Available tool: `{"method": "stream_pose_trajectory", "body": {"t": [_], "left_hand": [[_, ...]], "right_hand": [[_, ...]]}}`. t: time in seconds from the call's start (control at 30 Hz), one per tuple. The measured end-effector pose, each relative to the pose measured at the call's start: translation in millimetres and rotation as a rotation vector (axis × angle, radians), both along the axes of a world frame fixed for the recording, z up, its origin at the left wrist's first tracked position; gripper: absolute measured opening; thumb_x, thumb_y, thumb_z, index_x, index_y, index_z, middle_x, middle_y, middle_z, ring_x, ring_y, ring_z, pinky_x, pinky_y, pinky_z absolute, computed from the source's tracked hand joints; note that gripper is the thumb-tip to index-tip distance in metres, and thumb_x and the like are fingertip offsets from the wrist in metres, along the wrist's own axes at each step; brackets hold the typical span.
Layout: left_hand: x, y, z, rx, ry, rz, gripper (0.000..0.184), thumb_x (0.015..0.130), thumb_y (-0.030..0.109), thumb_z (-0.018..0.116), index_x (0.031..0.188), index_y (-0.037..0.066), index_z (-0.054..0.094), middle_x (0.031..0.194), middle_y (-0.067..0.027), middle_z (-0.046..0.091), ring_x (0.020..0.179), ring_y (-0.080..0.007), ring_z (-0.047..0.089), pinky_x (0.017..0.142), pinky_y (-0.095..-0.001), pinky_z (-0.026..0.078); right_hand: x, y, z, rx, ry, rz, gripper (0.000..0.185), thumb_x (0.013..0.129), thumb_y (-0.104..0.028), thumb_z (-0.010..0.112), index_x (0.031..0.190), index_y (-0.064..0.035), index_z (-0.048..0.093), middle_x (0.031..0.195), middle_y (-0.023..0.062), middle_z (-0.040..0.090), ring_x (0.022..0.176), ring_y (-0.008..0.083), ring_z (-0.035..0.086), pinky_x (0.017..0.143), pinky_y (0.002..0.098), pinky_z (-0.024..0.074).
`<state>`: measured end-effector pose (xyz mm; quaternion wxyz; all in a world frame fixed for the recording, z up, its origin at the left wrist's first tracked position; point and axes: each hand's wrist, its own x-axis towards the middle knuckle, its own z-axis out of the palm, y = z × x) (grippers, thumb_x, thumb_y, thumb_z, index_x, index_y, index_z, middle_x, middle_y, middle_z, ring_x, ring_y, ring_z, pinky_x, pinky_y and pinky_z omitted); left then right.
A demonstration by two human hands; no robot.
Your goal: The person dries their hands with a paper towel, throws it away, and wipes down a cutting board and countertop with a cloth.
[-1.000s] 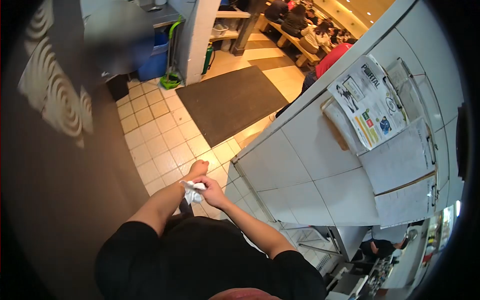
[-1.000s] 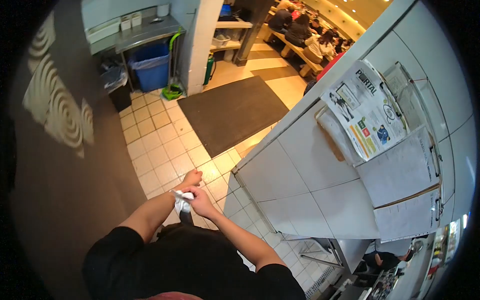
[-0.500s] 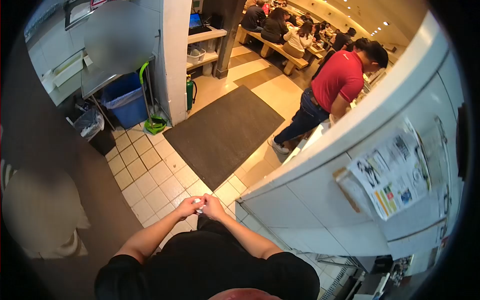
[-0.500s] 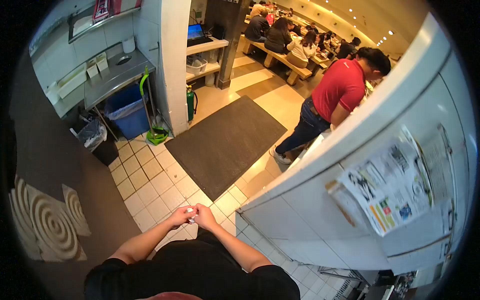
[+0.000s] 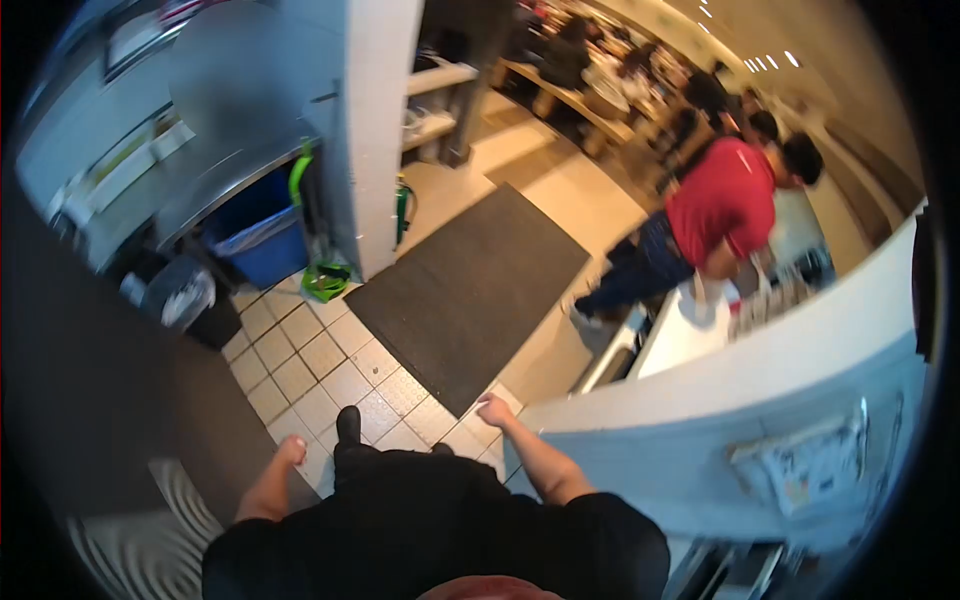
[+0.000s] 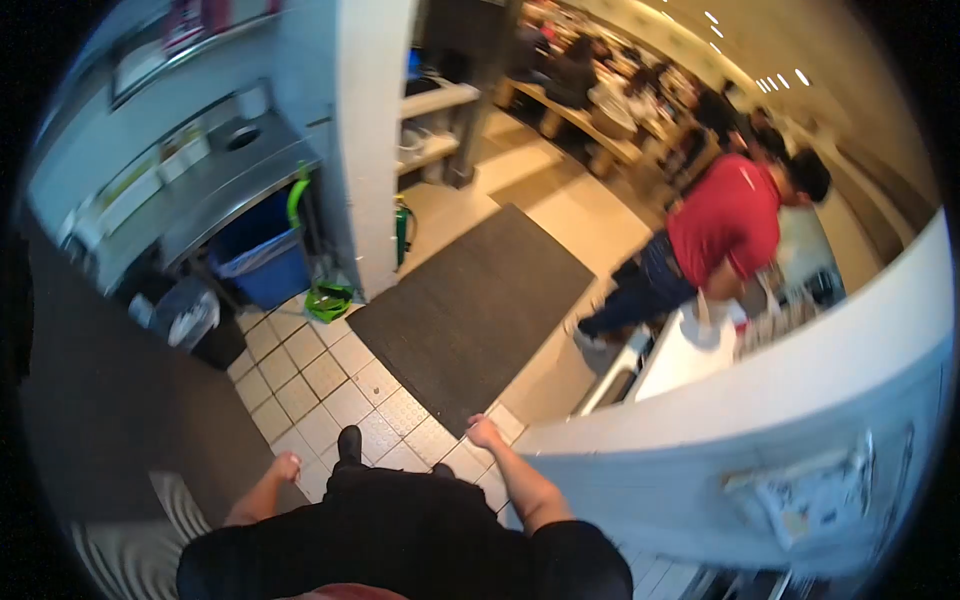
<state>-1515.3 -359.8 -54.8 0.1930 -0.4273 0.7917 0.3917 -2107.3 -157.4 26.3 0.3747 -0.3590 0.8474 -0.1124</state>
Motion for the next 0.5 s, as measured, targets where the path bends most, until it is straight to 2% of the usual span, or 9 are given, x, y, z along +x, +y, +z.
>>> {"method": "stream_pose_trajectory", "body": {"t": [0.03,0.07,0.1,0.17,0.23,0.33,0.37,0.43,0.5], "left_hand": [[25.1,-15.0,-3.5,-0.172,0.048,-0.384,0.012,0.088,-0.001,0.061,0.083,-0.003,0.072,0.064,-0.0201,0.069,0.061,-0.0292,0.073,0.046,-0.0438,0.052],[24.7,-19.9,21.9,0.074,-0.067,0.133,0.009,0.088,-0.001,0.061,0.086,-0.004,0.070,0.066,-0.0195,0.070,0.058,-0.0288,0.071,0.044,-0.0438,0.052],[17.9,-21.7,65.2,0.180,-0.091,0.730,0.008,0.089,-0.001,0.062,0.089,-0.005,0.068,0.068,-0.0189,0.070,0.054,-0.0285,0.070,0.042,-0.0437,0.051],[40.2,-55.6,70.5,0.048,-0.143,0.737,0.008,0.089,0.001,0.064,0.092,-0.006,0.064,0.070,-0.0180,0.070,0.050,-0.0280,0.067,0.040,-0.0433,0.051],[74.3,-89.0,48.0,0.141,-0.123,0.627,0.018,0.088,0.004,0.070,0.100,-0.001,0.058,0.073,-0.0140,0.069,0.053,-0.0247,0.066,0.045,-0.0425,0.054],[114.0,-135.4,-15.5,0.225,0.258,0.688,0.005,0.088,0.009,0.070,0.091,0.005,0.067,0.079,-0.0116,0.073,0.074,-0.0196,0.070,0.064,-0.0414,0.059],[99.5,-142.7,35.3,0.128,0.175,0.571,0.010,0.087,0.009,0.069,0.095,0.004,0.073,0.085,-0.0136,0.075,0.078,-0.0222,0.072,0.069,-0.0429,0.060],[127.5,-160.2,-27.5,-0.002,0.011,0.508,0.027,0.086,0.012,0.070,0.110,0.004,0.075,0.097,-0.0170,0.078,0.089,-0.0280,0.075,0.081,-0.0459,0.059],[89.5,-186.4,50.5,0.068,-0.036,0.638,0.028,0.081,0.009,0.069,0.108,0.001,0.073,0.105,-0.0201,0.075,0.094,-0.0294,0.074,0.082,-0.0449,0.057]], "right_hand": [[-2.8,21.4,-17.1,0.055,0.023,-0.079,0.041,0.079,-0.022,0.077,0.117,-0.0072,0.076,0.116,0.0196,0.076,0.113,0.0304,0.072,0.100,0.0400,0.0557],[-14.6,48.1,-62.1,0.125,0.075,0.029,0.038,0.080,-0.025,0.073,0.114,-0.0072,0.077,0.118,0.0214,0.076,0.110,0.0316,0.073,0.095,0.0415,0.0578],[0.7,67.7,-30.9,0.272,0.031,-0.193,0.039,0.081,-0.028,0.069,0.110,-0.0025,0.078,0.115,0.0222,0.076,0.105,0.0336,0.075,0.088,0.0430,0.0600],[18.9,123.8,-56.8,0.502,0.153,-0.169,0.040,0.087,-0.035,0.064,0.099,0.0010,0.076,0.102,0.0220,0.078,0.083,0.0325,0.077,0.072,0.0460,0.0617],[57.1,153.5,-40.4,0.619,-0.092,-0.440,0.036,0.093,-0.031,0.063,0.097,0.0028,0.075,0.096,0.0211,0.078,0.074,0.0302,0.075,0.062,0.0466,0.0599],[125.6,150.5,2.1,0.511,-0.281,-0.792,0.028,0.095,-0.022,0.065,0.102,0.0042,0.074,0.093,0.0168,0.075,0.070,0.0284,0.073,0.051,0.0416,0.0540],[143.7,136.8,20.5,0.492,-0.326,-0.811,0.026,0.094,-0.020,0.067,0.104,0.0037,0.073,0.093,0.0151,0.074,0.069,0.0278,0.072,0.050,0.0393,0.0523],[159.1,120.8,14.7,0.453,-0.394,-0.664,0.025,0.092,-0.018,0.070,0.110,0.0007,0.071,0.093,0.0112,0.072,0.068,0.0243,0.070,0.051,0.0372,0.0507],[173.6,96.0,14.2,0.292,-0.436,-0.688,0.025,0.092,-0.015,0.070,0.113,-0.0011,0.069,0.092,0.0093,0.072,0.068,0.0222,0.069,0.053,0.0358,0.0511]]}}
